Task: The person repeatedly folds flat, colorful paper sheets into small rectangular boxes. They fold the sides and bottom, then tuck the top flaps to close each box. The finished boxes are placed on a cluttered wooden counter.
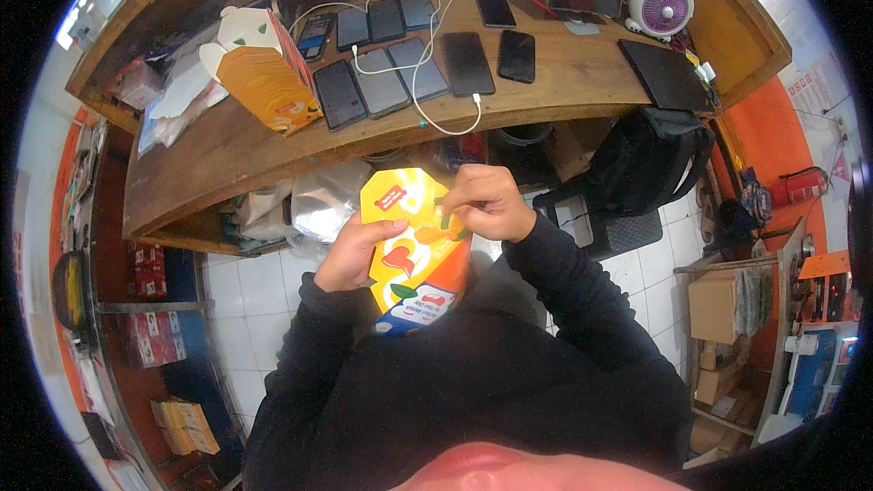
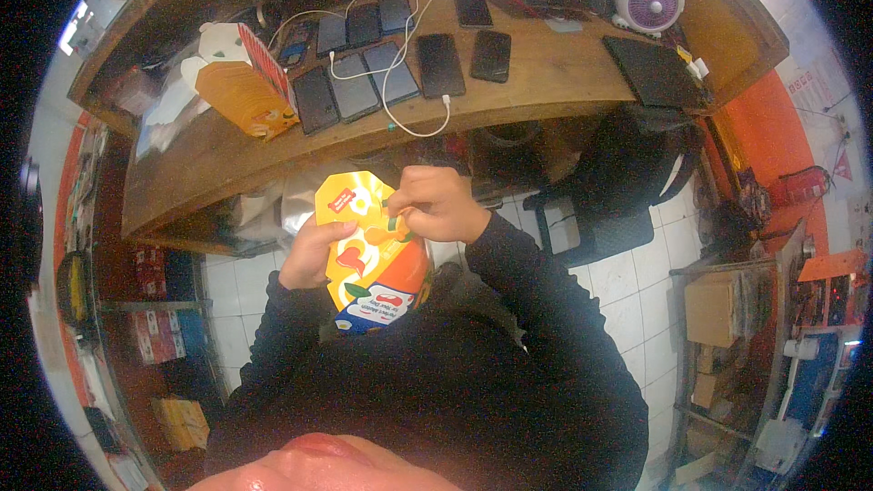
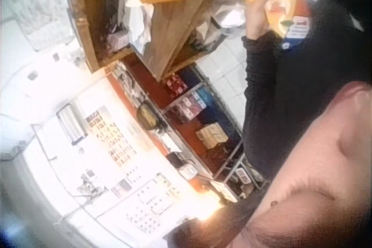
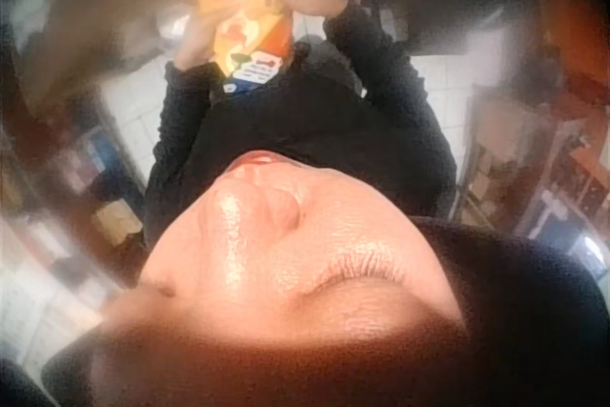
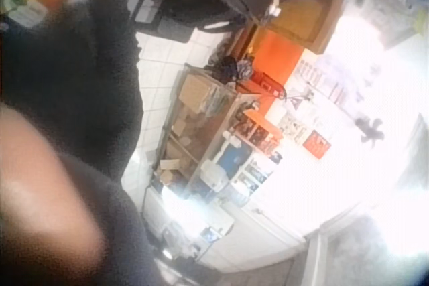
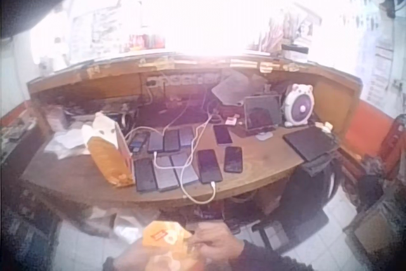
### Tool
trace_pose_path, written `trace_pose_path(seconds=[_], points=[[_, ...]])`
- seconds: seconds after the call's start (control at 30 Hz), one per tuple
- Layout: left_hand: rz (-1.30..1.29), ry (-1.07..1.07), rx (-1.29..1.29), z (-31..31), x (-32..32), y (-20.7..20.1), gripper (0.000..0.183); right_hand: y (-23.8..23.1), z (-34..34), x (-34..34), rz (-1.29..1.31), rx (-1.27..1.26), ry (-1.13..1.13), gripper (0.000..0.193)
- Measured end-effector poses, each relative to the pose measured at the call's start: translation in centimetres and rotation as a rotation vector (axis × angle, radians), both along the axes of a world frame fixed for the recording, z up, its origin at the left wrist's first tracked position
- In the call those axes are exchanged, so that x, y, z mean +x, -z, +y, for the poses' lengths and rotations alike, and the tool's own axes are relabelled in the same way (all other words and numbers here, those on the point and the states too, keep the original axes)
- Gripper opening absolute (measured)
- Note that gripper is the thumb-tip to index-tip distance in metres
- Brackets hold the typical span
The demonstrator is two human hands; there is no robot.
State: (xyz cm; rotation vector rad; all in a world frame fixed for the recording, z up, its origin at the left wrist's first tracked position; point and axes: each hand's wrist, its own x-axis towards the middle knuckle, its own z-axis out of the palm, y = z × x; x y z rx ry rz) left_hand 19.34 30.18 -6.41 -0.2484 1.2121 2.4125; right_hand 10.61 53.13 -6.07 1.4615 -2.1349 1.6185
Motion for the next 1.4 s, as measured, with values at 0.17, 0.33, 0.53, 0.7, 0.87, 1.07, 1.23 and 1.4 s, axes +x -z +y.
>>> trace_pose_path(seconds=[0.17, 0.33, 0.53, 0.7, 0.87, 1.07, 1.23, 1.4], points=[[0.017, 0.057, -0.142, -1.1, -0.1, -0.8, 0.046, -1.7, 0.2, 1.1, -0.025, 0.097, -0.082, 0.020], [0.015, 0.318, -0.345, -1.7, -0.5, -1.9, 0.047, 0.2, 0.3, 0.7, -0.434, 0.165, -0.248, 0.052], [0.078, 0.440, -0.324, -1.6, -0.1, -1.2, 0.049, 0.8, -0.4, 1.3, -0.382, 0.387, -0.452, 0.048], [0.297, 0.497, -0.489, -4.2, 0.5, -0.4, 0.035, 1.0, 0.6, 1.3, -0.933, 0.246, -0.310, 0.040], [0.241, 0.335, -0.804, -4.2, 1.6, 2.1, 0.035, 2.4, -0.7, 0.4, -0.102, 0.231, 0.468, 0.055], [0.331, 0.094, -0.779, -2.4, 2.0, 2.7, 0.022, 2.6, -4.7, 5.9, 0.155, 0.219, 0.266, 0.044], [0.501, 0.161, -1.065, -1.9, 2.4, 1.5, 0.024, 4.2, -4.7, 6.2, -0.104, 0.179, 0.168, 0.042], [0.727, 0.031, -1.470, -0.7, 3.3, 1.2, 0.028, 5.0, -4.6, 6.4, -0.245, 0.033, 0.078, 0.030]])
